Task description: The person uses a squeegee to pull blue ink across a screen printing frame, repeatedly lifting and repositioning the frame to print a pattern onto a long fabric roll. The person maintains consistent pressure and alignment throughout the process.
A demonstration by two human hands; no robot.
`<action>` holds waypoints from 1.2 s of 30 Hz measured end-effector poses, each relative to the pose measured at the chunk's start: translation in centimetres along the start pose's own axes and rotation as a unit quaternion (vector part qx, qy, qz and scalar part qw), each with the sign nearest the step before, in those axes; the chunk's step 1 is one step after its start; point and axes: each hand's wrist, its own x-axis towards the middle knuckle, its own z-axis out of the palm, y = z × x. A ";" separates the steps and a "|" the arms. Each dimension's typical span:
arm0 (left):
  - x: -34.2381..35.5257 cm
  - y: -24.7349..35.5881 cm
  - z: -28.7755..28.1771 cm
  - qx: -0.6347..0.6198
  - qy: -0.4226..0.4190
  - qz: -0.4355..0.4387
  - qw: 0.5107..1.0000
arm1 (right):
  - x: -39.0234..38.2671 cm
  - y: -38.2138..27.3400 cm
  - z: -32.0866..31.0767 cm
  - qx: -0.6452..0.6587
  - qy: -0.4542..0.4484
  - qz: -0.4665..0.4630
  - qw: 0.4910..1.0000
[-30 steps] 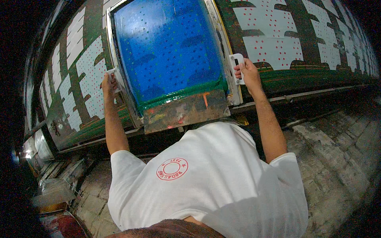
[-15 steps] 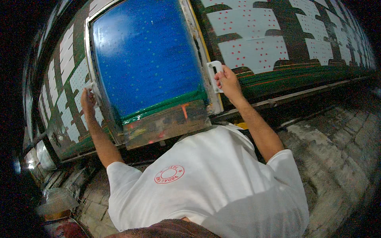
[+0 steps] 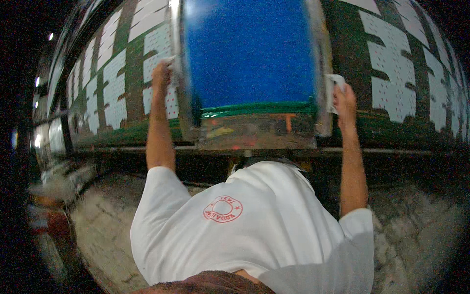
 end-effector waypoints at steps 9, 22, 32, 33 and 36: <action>-5.6 0.5 10.6 -0.028 0.044 0.057 0.997 | 2.5 2.0 -9.2 0.039 -0.022 0.010 0.999; -7.0 0.2 13.0 0.071 0.056 0.096 0.991 | 2.9 3.7 -12.4 0.080 -0.076 -0.002 0.994; -4.3 -3.8 13.7 0.198 0.073 0.207 0.955 | 2.5 4.7 -12.8 0.060 -0.071 0.002 0.996; -4.0 -4.3 13.7 0.218 0.073 0.236 0.944 | 2.4 4.6 -12.7 0.065 -0.075 -0.002 0.995; -2.9 -5.3 13.3 0.301 0.070 0.230 0.923 | 2.3 4.8 -12.5 0.058 -0.045 0.008 0.997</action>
